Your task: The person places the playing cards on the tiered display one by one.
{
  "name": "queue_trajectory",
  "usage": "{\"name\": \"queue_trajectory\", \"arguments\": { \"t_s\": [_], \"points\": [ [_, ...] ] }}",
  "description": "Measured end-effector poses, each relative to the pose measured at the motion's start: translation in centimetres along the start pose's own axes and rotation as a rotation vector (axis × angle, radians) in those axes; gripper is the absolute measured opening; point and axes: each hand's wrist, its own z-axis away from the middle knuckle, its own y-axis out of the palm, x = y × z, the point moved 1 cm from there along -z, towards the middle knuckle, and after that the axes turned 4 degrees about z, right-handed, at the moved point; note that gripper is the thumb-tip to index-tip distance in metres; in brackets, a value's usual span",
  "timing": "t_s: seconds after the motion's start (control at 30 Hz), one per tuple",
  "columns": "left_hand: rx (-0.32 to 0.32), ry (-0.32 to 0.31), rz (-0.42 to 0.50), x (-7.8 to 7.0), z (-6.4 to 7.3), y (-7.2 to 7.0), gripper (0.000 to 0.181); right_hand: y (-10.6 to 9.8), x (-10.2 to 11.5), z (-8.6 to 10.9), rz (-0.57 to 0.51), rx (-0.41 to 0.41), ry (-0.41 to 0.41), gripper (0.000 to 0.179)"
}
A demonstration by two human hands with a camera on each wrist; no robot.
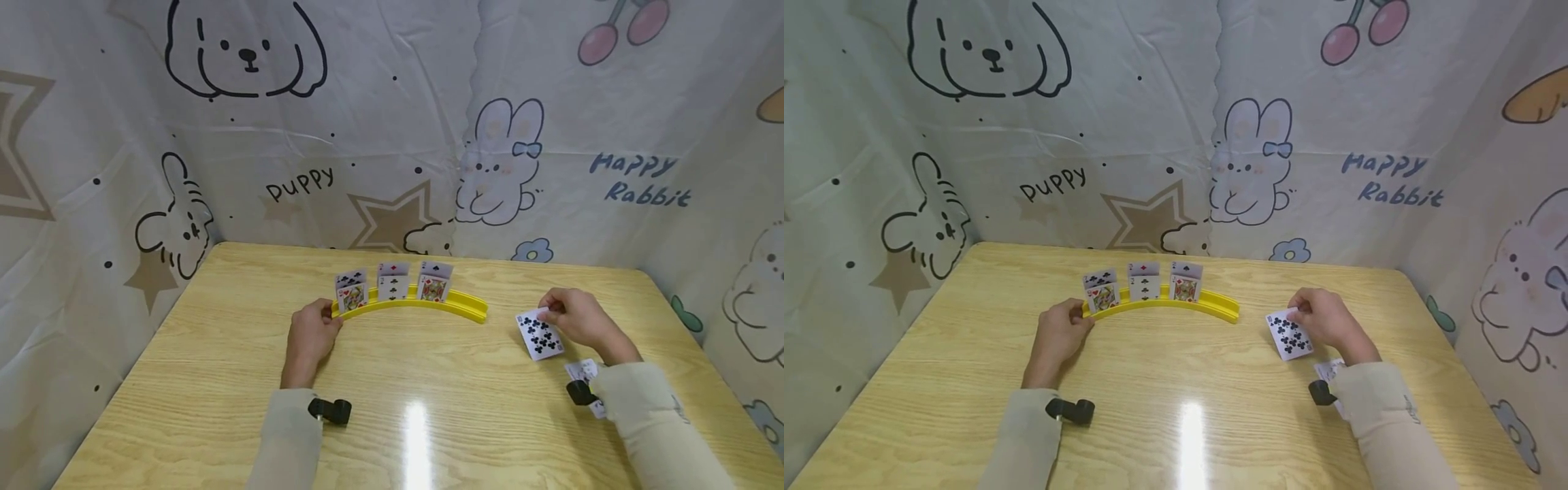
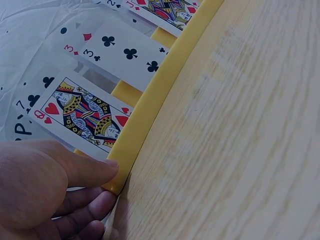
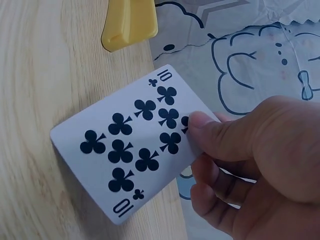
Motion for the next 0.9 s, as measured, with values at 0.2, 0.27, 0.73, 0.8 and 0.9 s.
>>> {"name": "queue_trajectory", "arguments": {
  "t_s": [0.2,0.27,0.73,0.8,0.9],
  "points": [
    [-0.006,0.016,0.006,0.0,0.0,-0.1,0.037,-0.1,0.3,0.1,-0.026,-0.032,0.005,0.003],
    [-0.007,0.016,0.005,0.0,0.1,-0.1,0.036,-0.1,0.4,0.2,-0.03,-0.031,0.011,0.003],
    [-0.005,0.012,-0.007,-0.1,0.0,-0.1,0.036,-0.3,1.1,0.1,-0.054,-0.072,0.028,0.01],
    [-0.005,0.011,-0.008,-0.1,0.0,-0.1,0.036,-0.3,1.2,0.1,-0.062,-0.074,0.04,0.011],
    [-0.004,0.01,-0.005,-0.1,0.0,0.0,0.037,-0.3,1.3,0.2,-0.066,-0.088,0.046,0.013]
  ]
}}
